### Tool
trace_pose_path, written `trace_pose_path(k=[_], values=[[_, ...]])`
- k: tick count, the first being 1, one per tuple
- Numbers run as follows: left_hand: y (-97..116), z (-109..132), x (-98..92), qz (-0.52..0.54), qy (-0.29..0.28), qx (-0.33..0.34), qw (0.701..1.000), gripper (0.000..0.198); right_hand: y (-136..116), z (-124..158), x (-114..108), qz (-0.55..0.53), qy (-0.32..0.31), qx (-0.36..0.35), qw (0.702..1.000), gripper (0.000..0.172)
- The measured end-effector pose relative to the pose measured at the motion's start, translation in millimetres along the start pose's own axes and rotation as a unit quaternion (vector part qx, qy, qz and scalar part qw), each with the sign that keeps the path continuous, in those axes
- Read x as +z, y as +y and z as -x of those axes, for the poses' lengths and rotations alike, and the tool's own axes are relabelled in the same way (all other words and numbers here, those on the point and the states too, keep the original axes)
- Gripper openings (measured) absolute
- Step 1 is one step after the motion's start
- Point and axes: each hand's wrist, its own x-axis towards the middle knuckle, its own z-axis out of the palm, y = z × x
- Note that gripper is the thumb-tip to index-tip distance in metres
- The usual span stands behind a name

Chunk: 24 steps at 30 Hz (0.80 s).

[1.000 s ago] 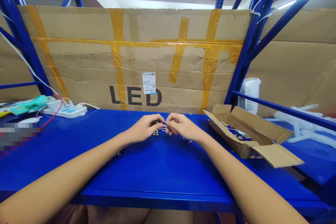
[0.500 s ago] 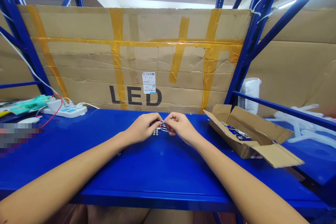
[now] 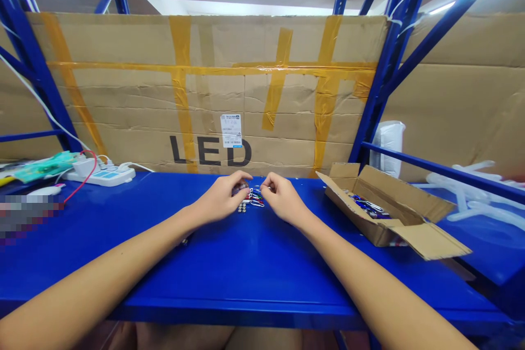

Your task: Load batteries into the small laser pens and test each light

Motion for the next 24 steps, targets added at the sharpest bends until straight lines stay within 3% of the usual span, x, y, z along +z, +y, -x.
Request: trace_pose_path(k=[3,6,16,24], values=[[1,0,-0.9,0.025,0.007,0.005,1.0,0.02,3,-1,-5,0.115,0.024,-0.043,0.992,0.013],[3,2,2.4,0.013,-0.017,0.024,0.999,0.014,2,-1,-5,0.167,0.009,-0.076,0.983,0.012],[3,3,9.6,-0.031,-0.021,0.029,0.999,0.02,-1,5,-1,0.243,-0.024,-0.149,0.958,0.014],[-6,-1,9.7,-0.054,0.022,-0.042,0.997,0.021,-4,3,-1,0.268,-0.032,-0.153,0.951,0.014]])
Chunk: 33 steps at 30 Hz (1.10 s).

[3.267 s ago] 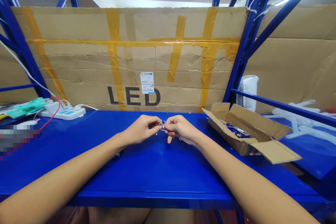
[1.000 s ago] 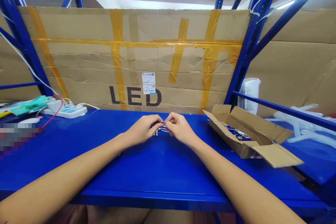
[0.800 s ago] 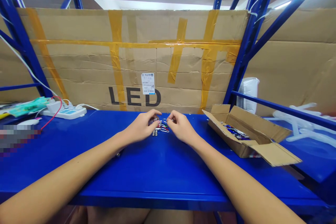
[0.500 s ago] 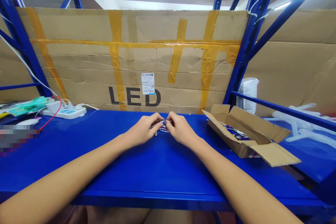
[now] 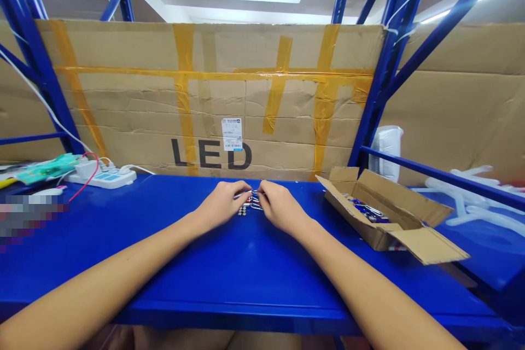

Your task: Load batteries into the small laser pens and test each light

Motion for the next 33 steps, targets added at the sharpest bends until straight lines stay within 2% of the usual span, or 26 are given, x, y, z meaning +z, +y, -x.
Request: trace_pose_path(k=[4,8,13,20,23,26,30,33], values=[[-7,-5,-13.2,0.053,-0.013,-0.04,0.998,0.02,10,-3,-5,-0.049,0.024,0.062,0.997,0.012],[-8,-8,-23.3,0.112,-0.017,-0.055,0.992,0.018,21,-5,-11,-0.119,0.015,0.1,0.988,0.013],[-10,-8,-19.8,0.118,0.001,-0.046,0.992,0.021,24,-5,-10,-0.145,0.002,0.086,0.986,0.014],[-9,-5,-16.4,0.101,-0.009,-0.023,0.995,0.024,20,-4,-12,-0.066,0.012,0.038,0.997,0.032],[-8,-5,-16.3,0.099,-0.013,-0.022,0.995,0.025,19,-4,-14,-0.042,0.021,0.033,0.998,0.032],[-9,-6,-16.5,0.104,-0.003,-0.03,0.994,0.023,17,-4,-15,-0.058,0.015,0.058,0.996,0.028],[-11,-7,-15.8,0.159,0.029,-0.045,0.986,0.017,13,-3,-12,-0.102,-0.002,0.089,0.991,0.025],[-11,-6,-11.5,0.222,0.032,-0.06,0.973,0.018,9,-2,-8,-0.102,-0.006,0.051,0.993,0.031]])
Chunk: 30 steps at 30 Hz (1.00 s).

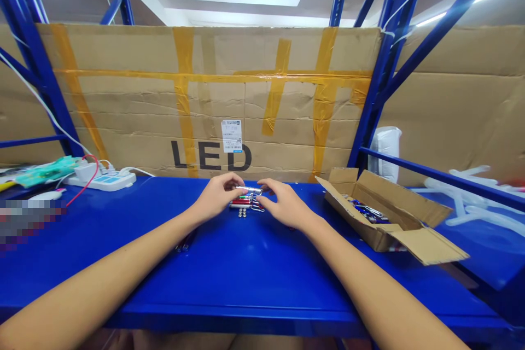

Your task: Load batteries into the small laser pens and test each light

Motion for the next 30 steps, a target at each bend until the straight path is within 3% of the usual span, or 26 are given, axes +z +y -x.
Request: trace_pose_path(k=[5,10,14,17,20,30], values=[[1,3,13.0,0.071,-0.017,-0.017,0.997,0.024,-6,2,9,0.07,-0.038,-0.061,0.995,0.015],[3,0,13.7,0.144,-0.016,-0.061,0.988,0.04,-11,5,10,0.146,-0.044,-0.073,0.986,0.024],[5,-5,1.2,0.331,0.001,-0.127,0.935,0.066,-12,5,7,0.158,-0.027,-0.061,0.985,0.027],[3,-7,-8.7,0.408,0.0,-0.144,0.901,0.074,-12,5,6,0.145,-0.027,-0.064,0.987,0.028],[1,-7,-13.5,0.438,-0.009,-0.154,0.886,0.077,-14,5,5,0.128,-0.031,-0.062,0.989,0.028],[0,-6,-11.2,0.432,-0.017,-0.159,0.888,0.076,-18,4,6,0.101,-0.03,-0.027,0.994,0.029]])
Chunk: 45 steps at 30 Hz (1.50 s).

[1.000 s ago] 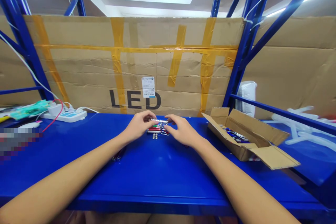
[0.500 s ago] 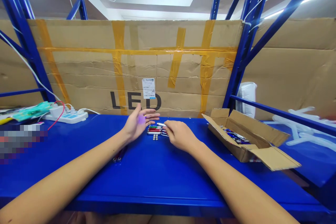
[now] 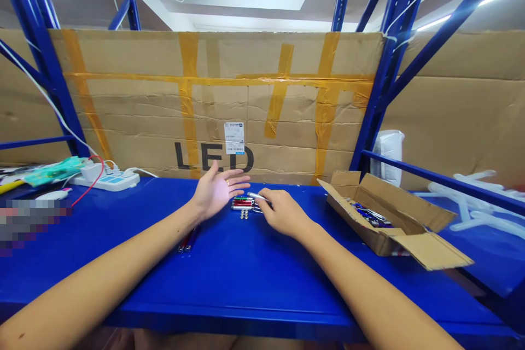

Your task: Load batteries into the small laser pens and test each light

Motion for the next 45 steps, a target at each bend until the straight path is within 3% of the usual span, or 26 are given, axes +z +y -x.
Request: trace_pose_path(k=[10,27,45], values=[[-3,-2,1.6,0.0,0.042,-0.008,0.999,0.07,6,-2,-1,0.035,0.036,0.037,0.998,0.034],[1,-5,0.3,0.043,0.075,-0.032,0.996,0.07,5,-2,-7,0.038,0.024,0.075,0.996,0.035],[-3,-7,-2.3,0.033,0.083,-0.034,0.995,0.066,3,-2,-9,0.016,0.016,0.07,0.997,0.037]])
